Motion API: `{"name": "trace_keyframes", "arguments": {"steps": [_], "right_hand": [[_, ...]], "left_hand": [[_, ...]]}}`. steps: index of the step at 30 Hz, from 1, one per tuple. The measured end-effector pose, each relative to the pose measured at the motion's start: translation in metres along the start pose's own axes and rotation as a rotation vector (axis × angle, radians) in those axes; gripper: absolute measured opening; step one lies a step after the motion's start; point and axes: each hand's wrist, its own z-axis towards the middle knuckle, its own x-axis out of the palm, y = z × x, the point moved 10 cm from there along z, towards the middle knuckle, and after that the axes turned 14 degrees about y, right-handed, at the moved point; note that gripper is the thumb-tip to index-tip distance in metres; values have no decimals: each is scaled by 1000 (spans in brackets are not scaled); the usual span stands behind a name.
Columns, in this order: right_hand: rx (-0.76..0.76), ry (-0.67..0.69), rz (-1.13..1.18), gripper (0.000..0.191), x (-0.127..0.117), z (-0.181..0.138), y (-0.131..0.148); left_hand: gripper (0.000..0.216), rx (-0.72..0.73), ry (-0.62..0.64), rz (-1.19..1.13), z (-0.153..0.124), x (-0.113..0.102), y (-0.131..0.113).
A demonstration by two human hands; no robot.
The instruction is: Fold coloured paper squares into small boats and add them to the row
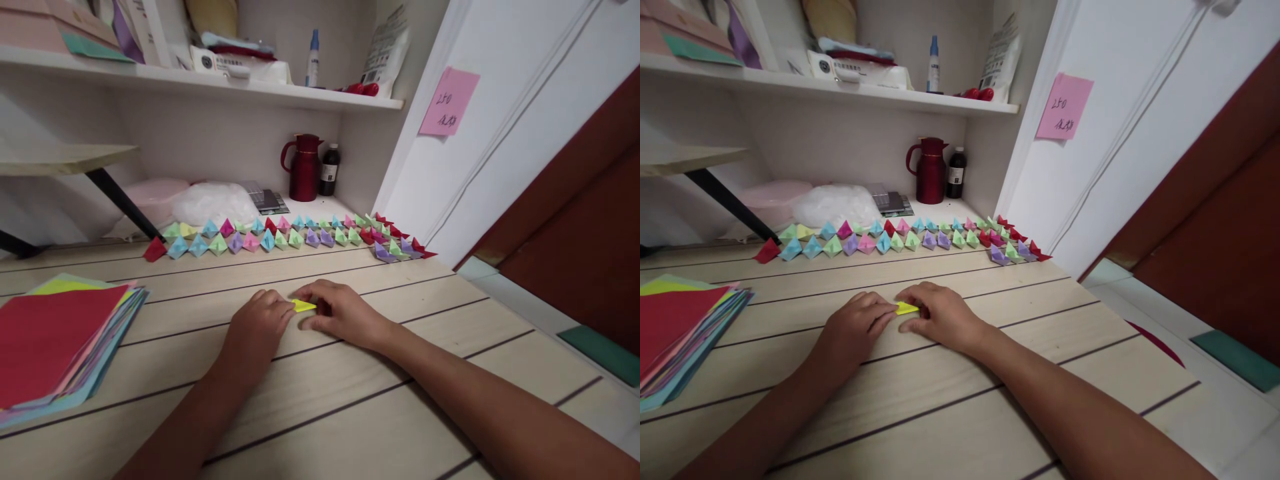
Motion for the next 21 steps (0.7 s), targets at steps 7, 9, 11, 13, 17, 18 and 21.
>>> {"name": "trace_keyframes", "arguments": {"steps": [7,9,11,13,17,18,21], "right_hand": [[77,-158,-83,13,-6,-1,-6],[155,-219,181,11,-9,-3,-17],[222,-239,543,17,-2,-4,-27],[246,-230,813,23,8,-4,-28],[185,-282,1150,26,12,-5,-25],[169,-300,1217,26,13,-6,-25],[144,-314,1361,27,16,-7,-25]], "left_hand": [[17,-93,-18,-314,4,-1,21],[12,-89,-77,-460,3,-5,28],[14,-87,-179,-592,1,-12,36],[13,-124,-275,-736,-2,-15,46],[29,-224,-269,-1097,-3,5,45],[37,-226,-241,-1177,-2,11,38],[52,-180,-220,-1342,-1,17,15]]}}
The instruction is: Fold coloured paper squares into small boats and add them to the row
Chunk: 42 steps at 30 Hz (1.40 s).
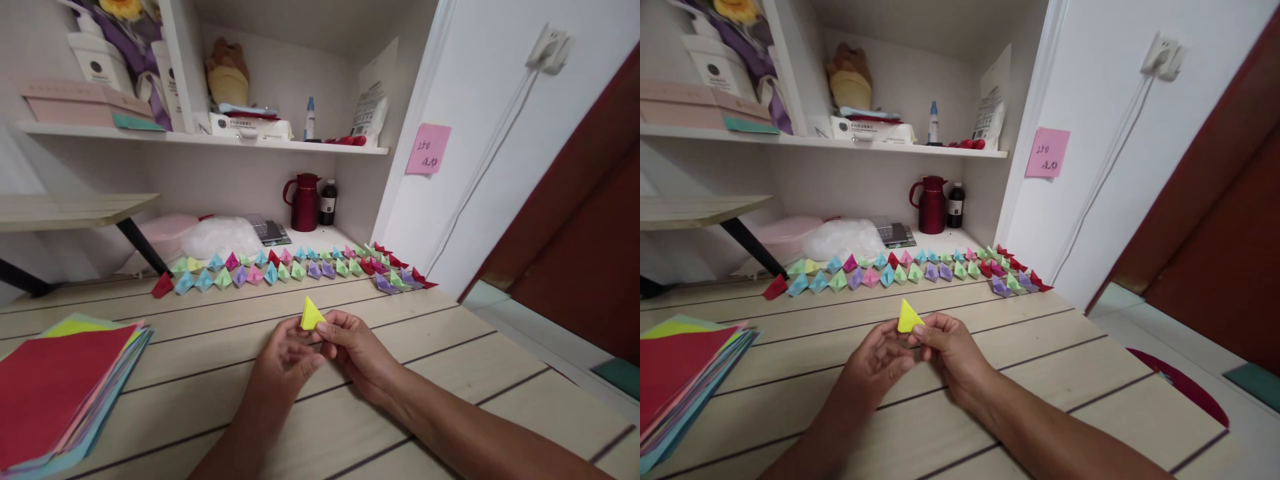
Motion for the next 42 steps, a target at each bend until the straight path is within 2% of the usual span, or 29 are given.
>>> {"name": "trace_keyframes", "arguments": {"steps": [2,5,9,15,19,24,27,31,36,42], "right_hand": [[9,11,16,28,3,-1,-2],[7,24,-34,28,8,-3,-1],[18,31,-33,28,10,-3,-1],[47,102,-44,35,12,-3,-5],[45,130,-103,38,13,-4,-7],[19,268,-392,28,24,-3,-1],[49,335,-342,31,30,-4,-4],[87,284,-265,31,26,-4,-7],[73,301,-241,30,27,-5,-7],[78,310,-278,34,30,-5,-6]], "left_hand": [[44,-19,43,-69,-2,11,0],[27,-55,-56,-65,-6,0,-3],[23,-92,-167,32,-12,-16,-8],[16,-124,-173,115,-19,-12,-13],[16,-95,-145,132,-18,-9,-14],[14,-67,-107,149,-16,-6,-13],[15,-46,-68,57,-14,-1,-13],[28,-57,-66,-51,-13,0,-12],[19,-74,-17,-74,-12,6,-15],[14,-69,-27,-54,-13,5,-17]]}}
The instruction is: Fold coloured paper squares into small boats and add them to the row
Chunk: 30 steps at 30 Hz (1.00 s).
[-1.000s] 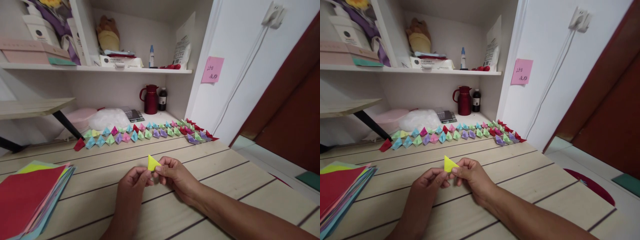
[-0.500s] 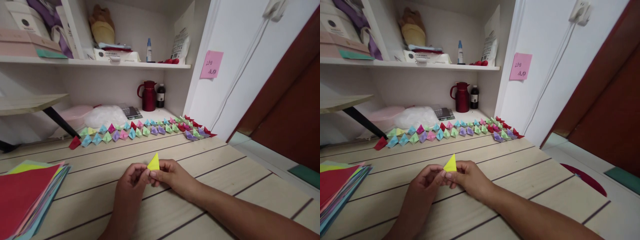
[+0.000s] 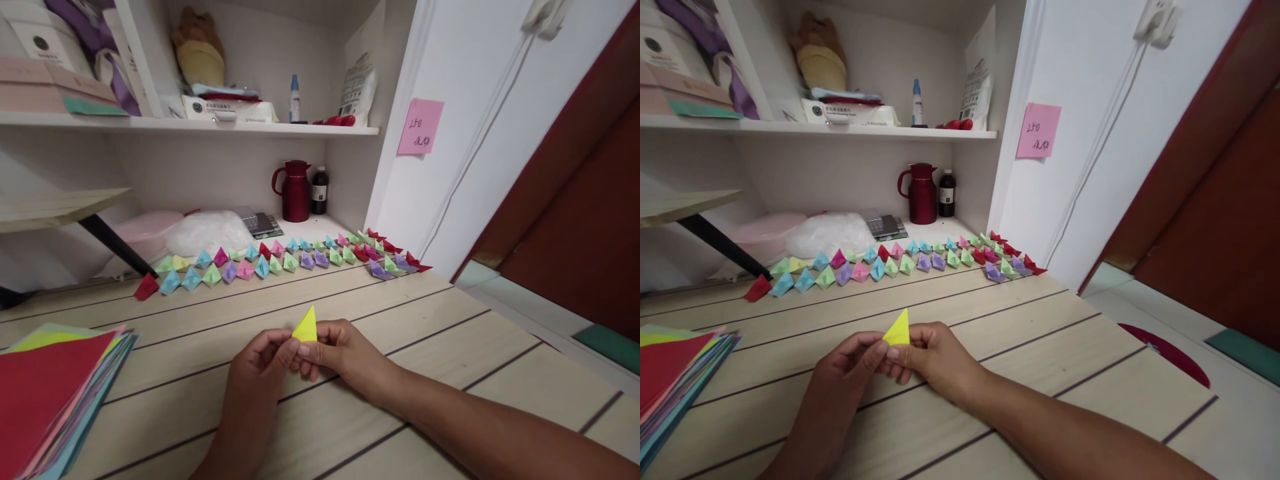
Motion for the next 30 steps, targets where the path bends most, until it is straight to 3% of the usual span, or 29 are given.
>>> {"name": "trace_keyframes", "arguments": {"steps": [9,14,17,23,30], "right_hand": [[47,-36,-313,35,2,-7,2],[-127,-109,-298,34,-5,-14,28],[-231,-147,-211,33,-12,-17,37],[-217,-3,-130,45,2,-16,34],[-232,39,-178,41,7,-19,45]], "left_hand": [[20,-75,61,108,0,-7,8],[24,-95,46,-83,-3,-14,15],[22,-123,105,-225,-3,-7,19],[16,-172,228,-373,-5,15,21],[16,-219,171,-338,-9,14,20]]}}
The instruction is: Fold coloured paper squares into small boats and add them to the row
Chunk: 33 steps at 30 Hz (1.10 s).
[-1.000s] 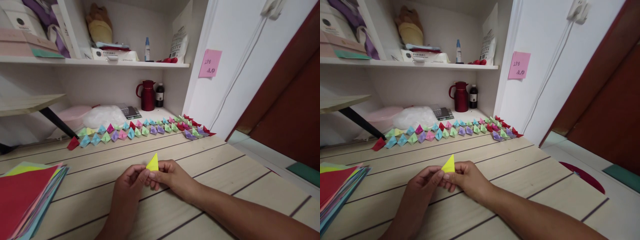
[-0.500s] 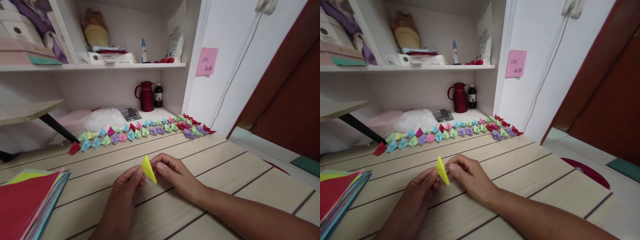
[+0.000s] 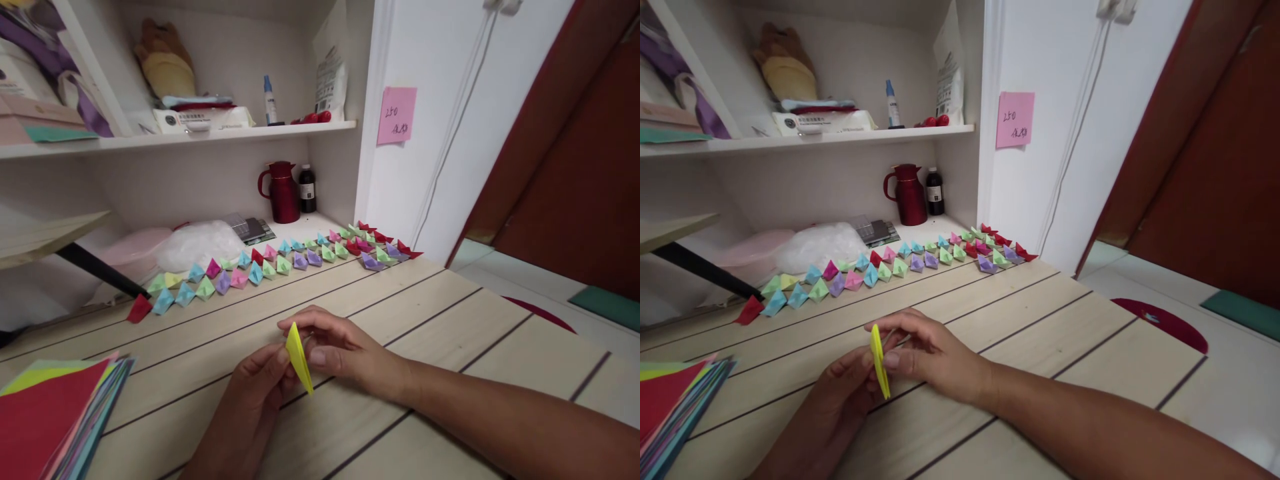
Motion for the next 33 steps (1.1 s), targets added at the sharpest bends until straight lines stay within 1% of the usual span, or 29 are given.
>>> {"name": "trace_keyframes", "arguments": {"steps": [2,5,7,12,14,16,18,20,24,26,33], "right_hand": [[8,6,-37,39,0,0,2],[10,12,-50,30,0,1,5],[0,29,18,25,2,2,4],[-41,69,186,22,5,5,-1],[-48,63,177,18,3,5,-2],[-47,34,104,15,-1,4,-2],[-34,-6,13,15,-5,3,-1],[-23,-14,-4,16,-6,2,-1],[-30,60,91,24,1,2,-1],[-22,71,87,27,2,1,-2],[25,40,-78,27,-4,-1,1]], "left_hand": [[14,-12,-3,9,0,1,1],[15,-20,-9,19,0,1,1],[16,-27,-24,19,-1,-1,2],[18,-38,-58,28,-4,-5,2],[17,-40,-61,32,-4,-4,3],[17,-48,-61,39,-4,-3,4],[17,-51,-55,44,-3,-1,4],[18,-40,-51,49,-2,-1,3],[20,-4,-35,64,-1,0,-1],[19,-1,-31,67,-1,0,-1],[17,-10,-39,77,-2,1,1]]}}
